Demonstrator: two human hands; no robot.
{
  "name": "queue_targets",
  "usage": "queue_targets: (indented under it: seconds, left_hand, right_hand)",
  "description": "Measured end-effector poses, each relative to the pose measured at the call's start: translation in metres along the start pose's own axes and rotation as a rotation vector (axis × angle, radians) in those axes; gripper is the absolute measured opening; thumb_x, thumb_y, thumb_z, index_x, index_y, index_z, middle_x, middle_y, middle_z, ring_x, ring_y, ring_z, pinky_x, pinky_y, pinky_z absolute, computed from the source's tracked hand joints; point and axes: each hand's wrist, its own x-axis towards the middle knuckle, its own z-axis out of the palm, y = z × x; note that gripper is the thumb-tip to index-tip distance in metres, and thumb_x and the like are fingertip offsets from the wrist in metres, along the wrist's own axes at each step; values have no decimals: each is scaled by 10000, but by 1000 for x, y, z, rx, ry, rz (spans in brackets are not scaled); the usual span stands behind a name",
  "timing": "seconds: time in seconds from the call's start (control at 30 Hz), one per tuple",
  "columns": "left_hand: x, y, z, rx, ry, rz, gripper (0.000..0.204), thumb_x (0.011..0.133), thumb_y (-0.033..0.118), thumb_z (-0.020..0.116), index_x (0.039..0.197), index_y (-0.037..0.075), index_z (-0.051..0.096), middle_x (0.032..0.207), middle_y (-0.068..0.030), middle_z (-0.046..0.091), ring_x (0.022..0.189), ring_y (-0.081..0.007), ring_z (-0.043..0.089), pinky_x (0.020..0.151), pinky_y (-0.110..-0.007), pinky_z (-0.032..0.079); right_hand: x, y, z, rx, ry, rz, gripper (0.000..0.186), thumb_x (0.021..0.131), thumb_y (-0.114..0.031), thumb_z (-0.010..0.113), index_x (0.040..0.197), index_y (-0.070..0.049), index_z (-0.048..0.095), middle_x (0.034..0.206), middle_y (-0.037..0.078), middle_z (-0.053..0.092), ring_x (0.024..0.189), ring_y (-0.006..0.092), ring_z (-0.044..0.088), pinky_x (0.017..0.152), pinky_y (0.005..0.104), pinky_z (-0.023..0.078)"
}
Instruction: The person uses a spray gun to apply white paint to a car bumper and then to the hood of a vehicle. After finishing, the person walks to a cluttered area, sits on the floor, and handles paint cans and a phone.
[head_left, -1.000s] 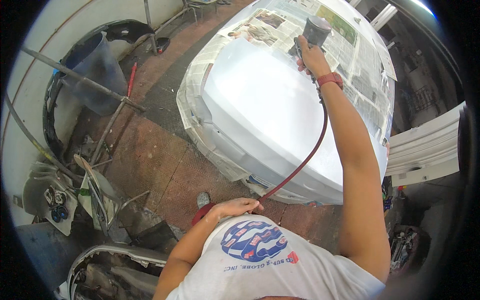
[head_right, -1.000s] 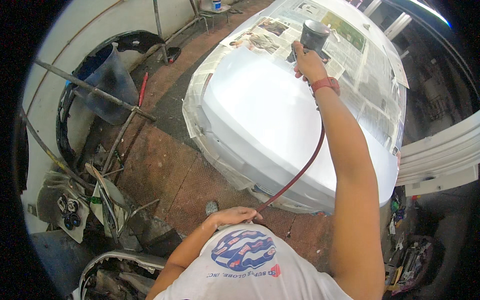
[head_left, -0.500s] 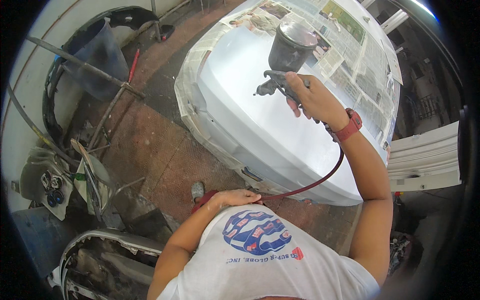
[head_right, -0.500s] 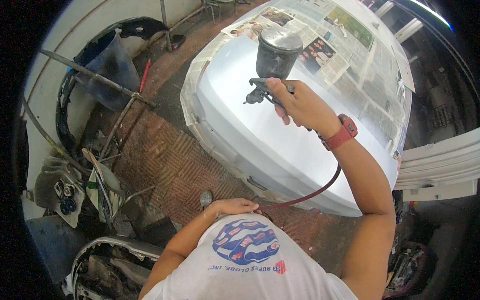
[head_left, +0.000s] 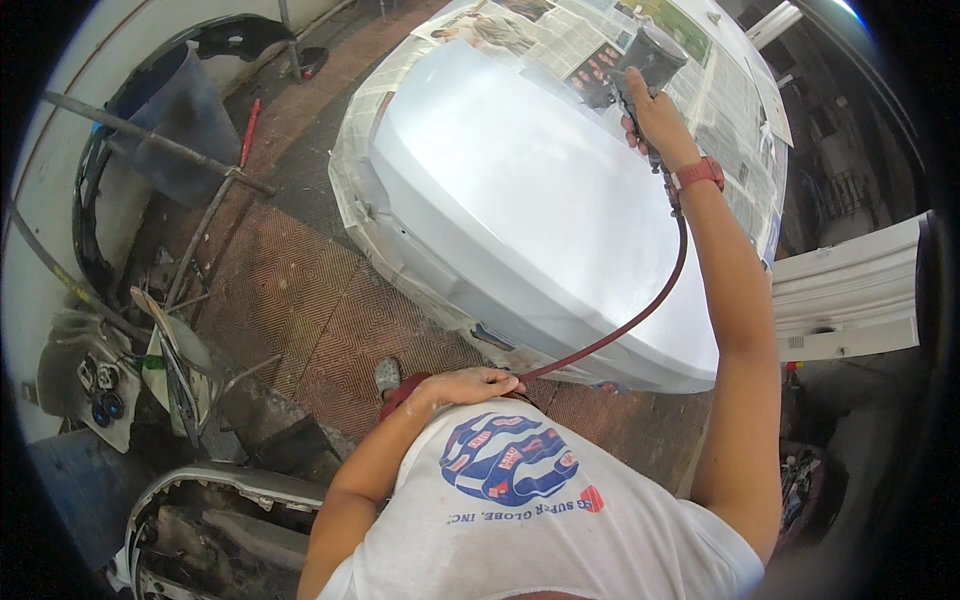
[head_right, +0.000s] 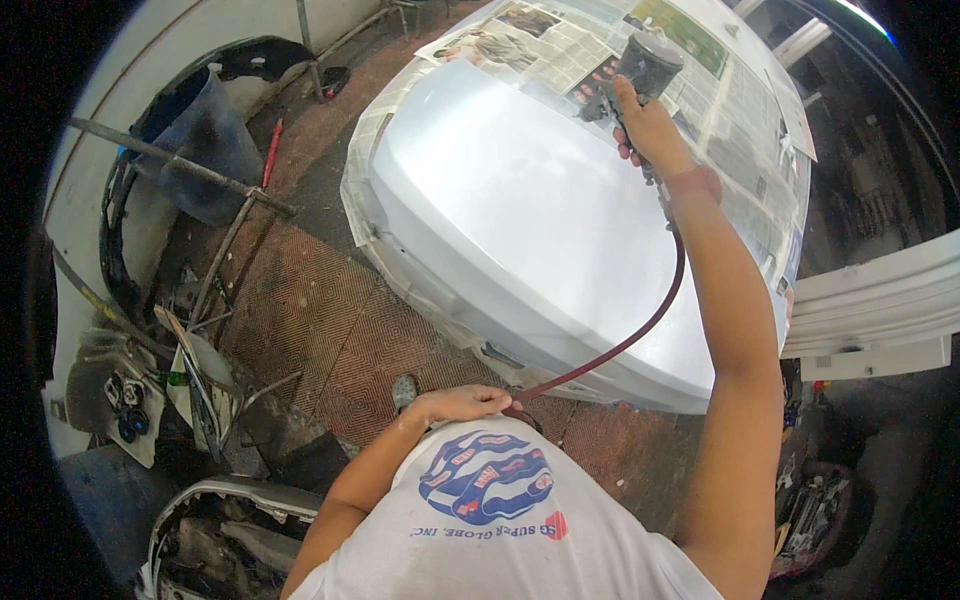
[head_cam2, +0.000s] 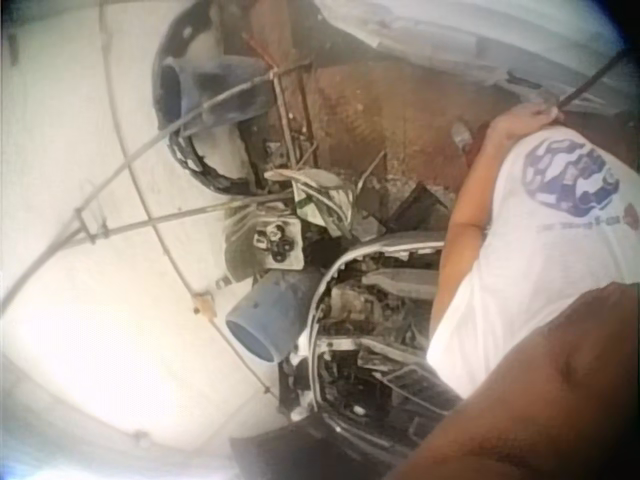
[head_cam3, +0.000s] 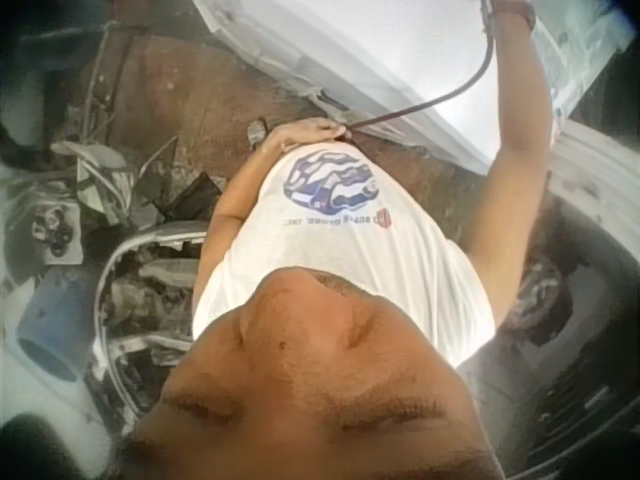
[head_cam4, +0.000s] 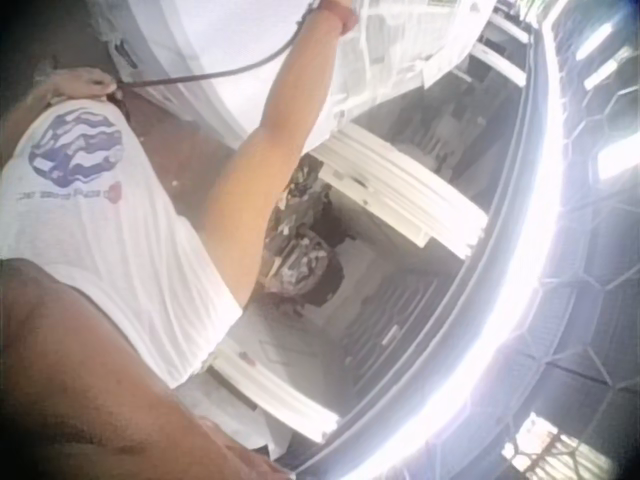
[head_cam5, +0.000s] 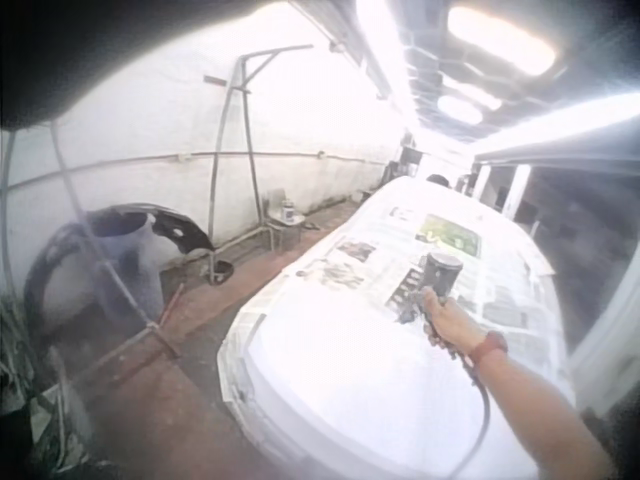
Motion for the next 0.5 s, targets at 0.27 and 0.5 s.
queue_targets:
  seconds: [0.27,0.5]
  left_hand:
    - [3,7,0,39,9,13,669,1139,619,461,1524,104,647,1491,-148,680,1399,-271,617,1198,-367,449]
    - [15,-9,-1,17,-52,-141,698,1126,643,487,1537,98,632,1494,-138,676,1390,-259,613,1189,-364,453]
  right_hand:
    - [-29,2,-6,-216,-23,-80,727,1110,-682,464,1024,-11,730,602,10,575,446,110,553,402,285,427]
    - [-124,-18,10,-157,-293,-195,723,1138,-658,422,935,-29,714,583,-10,561,453,82,517,438,264,423]
